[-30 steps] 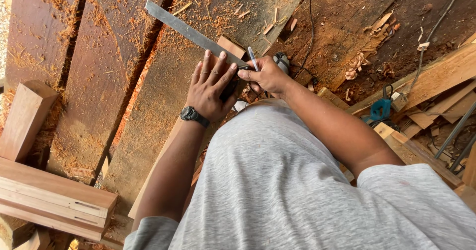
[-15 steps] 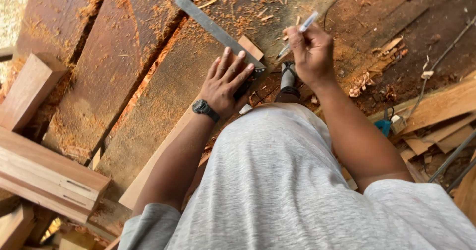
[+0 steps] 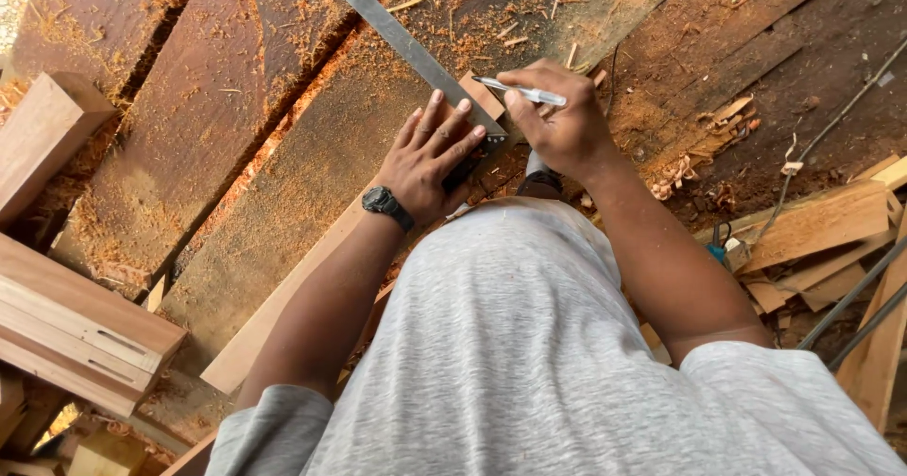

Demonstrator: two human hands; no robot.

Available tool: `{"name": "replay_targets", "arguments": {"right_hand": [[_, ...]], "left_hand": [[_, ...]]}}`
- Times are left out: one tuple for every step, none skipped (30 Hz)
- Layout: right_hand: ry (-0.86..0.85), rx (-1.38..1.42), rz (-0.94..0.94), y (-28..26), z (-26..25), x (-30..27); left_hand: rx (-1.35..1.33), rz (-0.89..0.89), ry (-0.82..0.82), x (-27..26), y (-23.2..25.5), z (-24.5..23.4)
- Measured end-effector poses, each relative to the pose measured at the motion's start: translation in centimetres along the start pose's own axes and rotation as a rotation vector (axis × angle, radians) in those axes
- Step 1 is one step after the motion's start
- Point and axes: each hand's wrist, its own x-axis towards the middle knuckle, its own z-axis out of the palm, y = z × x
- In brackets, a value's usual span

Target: The person uses a try square and a pencil to mark straight lines on rectangular wooden planks. They repeatedly position the square on the wood, draw a line along the edge, and then move the plank to repeat the process on different sections.

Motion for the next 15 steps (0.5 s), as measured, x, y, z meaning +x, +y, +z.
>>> {"name": "replay_targets", "arguments": {"right_hand": [[-0.003,0.002,-0.007,0.4,0.2,0.1],[-0.03,0.021,-0.04,0.8,0.4,0.3],[-0.057,0.04,-0.073,1.3,0.7,0.6],[-0.061,0.041,-0.078,1.1,0.7,0.9],[-0.078,0.035,-0.067,0.9,0.8,1.1],[-0.095,0.027,-0.055,0.7,0.9,1.2],[-0.099,0.027,-0.057,0.7,0.8,1.3],[-0.142,-0.004,-0.034,0.6,0.7,1.4],[-0.185,-0.035,-0.011,0.6,0.7,1.5],[-0.189,-0.035,-0.012,0.2,0.5,1.4],[-0.212,-0.037,0.013,-0.3,0.4,1.4],[-0.234,-0.04,0.037,-0.8,0.3,1.4],[-0.238,-0.039,0.037,-1.0,0.0,1.3],[-0.271,-0.062,0.054,-1.3,-0.4,1.2],[-0.304,-0.085,0.071,-1.6,-0.8,1.1]], "left_hand": [[0.005,-0.004,0.005,-0.2,0.1,0.5],[0.016,-0.012,0.044,-0.2,0.0,0.9],[0.026,-0.02,0.083,-0.2,-0.2,1.3],[0.029,-0.025,0.087,-0.2,-0.2,1.4],[0.023,-0.028,0.085,-0.2,-0.2,1.5],[0.015,-0.031,0.082,-0.3,-0.2,1.6],[0.016,-0.034,0.085,-0.2,-0.2,1.6],[0.015,-0.034,0.084,-0.2,-0.2,1.6],[0.014,-0.035,0.084,-0.2,-0.2,1.6],[0.013,-0.039,0.085,-0.2,-0.1,1.6],[0.018,-0.04,0.082,-0.2,-0.1,1.5],[0.023,-0.04,0.079,-0.1,0.0,1.4],[0.022,-0.044,0.08,-0.1,-0.1,1.5],[0.023,-0.043,0.077,-0.1,-0.1,1.5],[0.023,-0.043,0.074,-0.1,-0.1,1.6]]}}
